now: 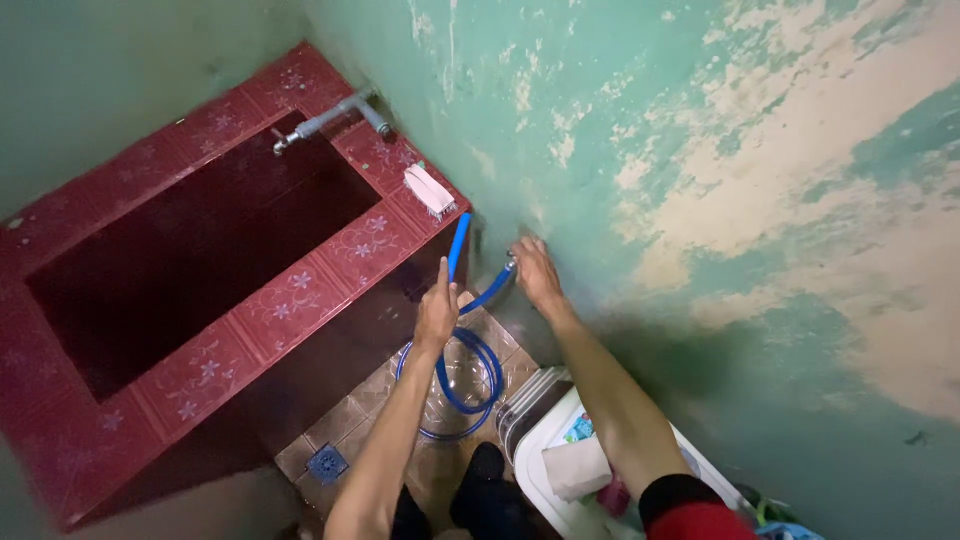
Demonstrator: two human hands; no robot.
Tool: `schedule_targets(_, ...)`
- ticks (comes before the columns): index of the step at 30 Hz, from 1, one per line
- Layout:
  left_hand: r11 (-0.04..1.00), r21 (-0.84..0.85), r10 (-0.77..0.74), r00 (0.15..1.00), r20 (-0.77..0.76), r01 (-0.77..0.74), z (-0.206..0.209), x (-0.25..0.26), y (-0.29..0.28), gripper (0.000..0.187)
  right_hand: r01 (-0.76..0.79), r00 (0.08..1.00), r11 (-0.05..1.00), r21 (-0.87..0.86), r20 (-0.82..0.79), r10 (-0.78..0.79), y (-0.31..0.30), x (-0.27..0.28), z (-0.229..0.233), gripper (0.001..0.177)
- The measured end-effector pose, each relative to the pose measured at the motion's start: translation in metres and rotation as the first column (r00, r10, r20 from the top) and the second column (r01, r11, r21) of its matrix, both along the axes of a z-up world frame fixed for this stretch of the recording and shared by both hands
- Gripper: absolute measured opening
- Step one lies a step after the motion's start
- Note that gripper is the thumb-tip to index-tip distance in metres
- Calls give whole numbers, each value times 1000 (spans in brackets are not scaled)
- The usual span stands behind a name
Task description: The person scrubs floor tiles with a brush and water, then moves to a tiled basin to scrub its edges. They finish by rinsing the basin and surrounding walls with a blue hose before attaching it to a faucet.
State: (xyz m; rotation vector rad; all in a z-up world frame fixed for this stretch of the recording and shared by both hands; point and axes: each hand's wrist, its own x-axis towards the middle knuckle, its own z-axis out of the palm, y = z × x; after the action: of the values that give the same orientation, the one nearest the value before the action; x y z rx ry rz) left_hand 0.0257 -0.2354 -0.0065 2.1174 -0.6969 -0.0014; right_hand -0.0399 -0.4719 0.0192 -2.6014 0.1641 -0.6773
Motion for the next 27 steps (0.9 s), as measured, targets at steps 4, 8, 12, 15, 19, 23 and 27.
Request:
schedule_targets(4,999,36,34,998,-62,-32,-1,2,-3,62,-2,996,999,36,-91,5,4,-3,15,23)
schedule_targets(8,999,19,50,996,-67,-49,3,0,-1,62,-20,993,1000,-11,-121,19,-2,-3,8,22)
schedule_targets(12,998,12,68,995,-74,-67,6,3,3,61,-51,993,997,-62,-114,43,-10,-1,-8,22)
schedule_targets(15,996,-2,86,990,-111,-87,11,3,9,61,-65,996,992,-106,-67,58,-12,0,-12,35)
schedule_targets(19,993,-41,107,984,-146,-114,22,3,16,59,-55,990,993,-104,-137,40,-6,-2,-7,34)
schedule_targets(23,989,-29,135,974,-182,-143,33,7,24,60,-52,990,994,-95,-139,38,-1,-3,-2,21)
schedule_targets(27,986,-52,148,967,-209,-162,46,13,35,60,-95,980,993,-75,-180,80,-2,-4,2,19)
